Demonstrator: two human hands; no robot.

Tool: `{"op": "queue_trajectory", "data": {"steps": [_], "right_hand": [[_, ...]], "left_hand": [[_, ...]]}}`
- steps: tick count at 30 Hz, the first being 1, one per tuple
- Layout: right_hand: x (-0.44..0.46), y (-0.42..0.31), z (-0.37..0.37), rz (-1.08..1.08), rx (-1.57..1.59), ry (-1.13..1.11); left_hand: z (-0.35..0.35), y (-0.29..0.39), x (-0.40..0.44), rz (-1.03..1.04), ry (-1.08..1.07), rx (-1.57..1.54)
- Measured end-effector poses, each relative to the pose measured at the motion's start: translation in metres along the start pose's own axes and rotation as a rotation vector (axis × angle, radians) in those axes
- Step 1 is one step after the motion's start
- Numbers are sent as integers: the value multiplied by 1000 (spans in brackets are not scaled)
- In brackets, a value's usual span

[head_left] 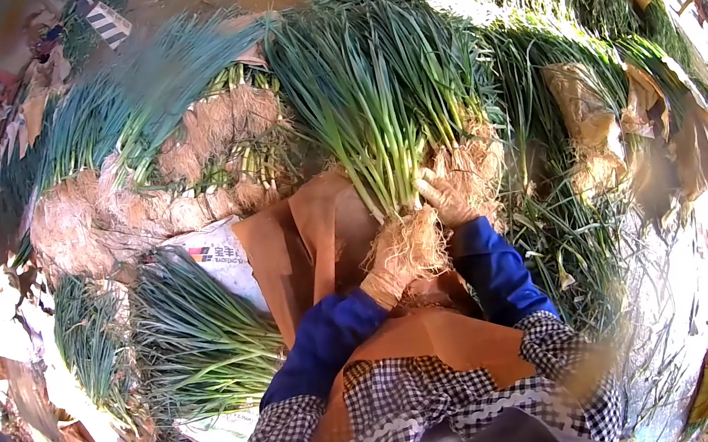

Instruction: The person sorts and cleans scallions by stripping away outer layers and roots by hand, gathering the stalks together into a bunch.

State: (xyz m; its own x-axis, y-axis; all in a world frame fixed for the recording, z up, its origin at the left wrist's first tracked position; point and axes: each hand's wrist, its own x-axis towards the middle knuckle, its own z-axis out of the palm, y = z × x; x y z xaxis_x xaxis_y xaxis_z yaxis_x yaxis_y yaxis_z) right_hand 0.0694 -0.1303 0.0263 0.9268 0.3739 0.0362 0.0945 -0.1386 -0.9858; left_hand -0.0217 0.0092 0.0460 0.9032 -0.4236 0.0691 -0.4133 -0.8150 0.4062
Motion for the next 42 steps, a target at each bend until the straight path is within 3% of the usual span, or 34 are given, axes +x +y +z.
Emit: {"op": "queue_trajectory", "data": {"steps": [1, 2, 3, 4, 5, 6, 7, 8, 9, 10, 12, 14, 15, 16, 17, 18, 19, 20, 21, 22, 24, 25, 26, 27, 28, 30, 32, 33, 34, 35, 36, 39, 41, 42], "right_hand": [[2, 0, 9, 48, 168, 24], [4, 1, 17, 92, 332, 57], [-4, -15, 20, 83, 267, 72], [-15, -42, 21, 77, 202, 93], [-25, -57, 9, 110, 200, -80], [-35, -67, -7, 136, 199, -251], [-56, -71, -13, 2, 216, -229], [-74, -87, -32, -59, 377, -477], [-85, -99, -51, -159, 431, -681], [-102, -101, -78, 72, 525, -712], [-100, -116, -103, 212, 5, -311], [-88, -58, -111, -213, -834, 121], [-71, -62, -96, -32, -588, -63], [-56, -76, -73, 221, 31, -105], [-41, -58, -64, 205, -20, -209], [-29, -37, -47, 118, 188, -257], [-24, -31, -30, -186, -123, -189], [-24, -29, -23, -240, -365, -179], [-23, -33, -15, -297, -606, -160], [-24, -49, -12, -104, -777, -204], [-51, -76, -23, -384, -1084, -284], [-67, -73, -31, -570, -675, -154], [-86, -89, -52, -269, -450, -374], [-98, -110, -68, -98, -510, -441], [-103, -128, -87, 223, -160, -501], [-107, -91, -111, 13, -920, -249], [-91, -56, -124, 40, -1308, -59], [-71, -62, -104, -140, -967, -81], [-55, -86, -70, 60, -751, -29], [-42, -83, -49, -47, -710, -61], [-26, -92, -31, 84, -793, -186], [-7, -86, -24, -85, -794, -334], [-17, -89, -23, 72, -301, -633], [-30, -75, -32, -88, -9, -675]], "left_hand": [[24, -9, 2, -41, 101, -656], [49, -17, -1, -71, 146, -989], [65, -22, -2, -88, 207, -1322], [54, -18, -6, -146, 153, -2085], [42, -15, -8, -204, 66, -2843], [33, -16, -8, -209, 59, -2844], [26, -15, -7, -296, 98, -2823], [21, -16, -6, -378, 142, -2801], [20, -16, -5, -356, 49, -2959], [23, -17, -2, -355, 49, -2965], [33, -16, 7, -353, -20, -2940], [32, -11, 5, -449, 35, -2757], [40, -15, 8, -417, -26, -2796], [50, -19, 9, -385, -72, -2837], [61, -21, 8, -449, -4, -2779], [53, -17, 5, -448, 8, -2772], [40, -11, 4, -382, 55, -2704], [30, -6, 3, -320, 101, -2638], [34, -10, 4, -258, 3, -2819], [33, -10, 4, -252, 17, -2818], [32, -4, 3, -483, 340, -2434], [10, 2, 4, -447, 243, -2449], [10, 1, 7, -448, 243, -2453], [12, 2, 11, -498, 267, -2382], [14, 4, 13, -551, 281, -2309], [30, -2, 15, -476, 219, -2136], [40, -1, 17, -422, 166, -2118], [46, -5, 21, -410, 175, -2116], [58, -5, 15, -441, 169, -2115], [68, -7, 7, -473, 156, -2109], [69, -11, 7, -488, 153, -2097], [37, -3, 5, -402, 142, -2004], [38, -7, 3, -364, 99, -2001], [48, -13, 3, -360, 61, -2037]]}}
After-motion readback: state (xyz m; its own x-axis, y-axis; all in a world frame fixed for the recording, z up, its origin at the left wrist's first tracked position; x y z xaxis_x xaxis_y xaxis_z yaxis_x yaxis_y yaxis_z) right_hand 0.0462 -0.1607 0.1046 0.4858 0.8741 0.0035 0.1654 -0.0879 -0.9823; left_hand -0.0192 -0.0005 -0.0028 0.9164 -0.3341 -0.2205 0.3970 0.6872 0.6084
